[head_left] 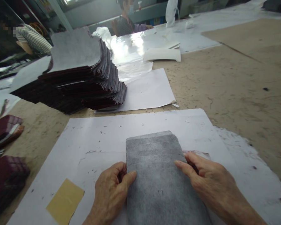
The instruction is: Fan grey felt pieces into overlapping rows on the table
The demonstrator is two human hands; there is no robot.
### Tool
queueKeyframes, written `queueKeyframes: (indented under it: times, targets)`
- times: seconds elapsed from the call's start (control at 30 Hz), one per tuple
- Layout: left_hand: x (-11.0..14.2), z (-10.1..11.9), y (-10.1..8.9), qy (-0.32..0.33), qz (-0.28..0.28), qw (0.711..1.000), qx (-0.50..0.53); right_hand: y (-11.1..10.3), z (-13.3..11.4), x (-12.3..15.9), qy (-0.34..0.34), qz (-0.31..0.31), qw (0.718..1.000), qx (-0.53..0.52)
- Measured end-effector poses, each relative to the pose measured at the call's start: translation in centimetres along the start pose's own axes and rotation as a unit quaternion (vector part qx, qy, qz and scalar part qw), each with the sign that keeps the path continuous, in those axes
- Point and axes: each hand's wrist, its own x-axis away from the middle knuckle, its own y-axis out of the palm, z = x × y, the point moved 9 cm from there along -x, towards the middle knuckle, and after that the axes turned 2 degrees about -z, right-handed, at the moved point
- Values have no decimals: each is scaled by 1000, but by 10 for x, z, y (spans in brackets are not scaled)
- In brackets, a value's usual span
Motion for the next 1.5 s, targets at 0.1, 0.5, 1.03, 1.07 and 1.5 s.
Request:
queueKeyframes:
  times: [0.1,0.5,1.03,1.07,1.5]
  targets:
    - [0,-5,1,-2,-7,999,37,0,-2,1,1,18,1000,4]
    - [-6,-11,5,-30,-28,996,77,1,-6,0,-19,39,997,67]
    - [-3,10,5,-8,-12,982,-187,2,3,0,37,46,995,79]
    - [-2,10,7,-5,-13,981,-195,1,3,1,41,49,994,84]
    - [3,4,12,1,-18,972,-236,-3,-1,0,97,14,990,105]
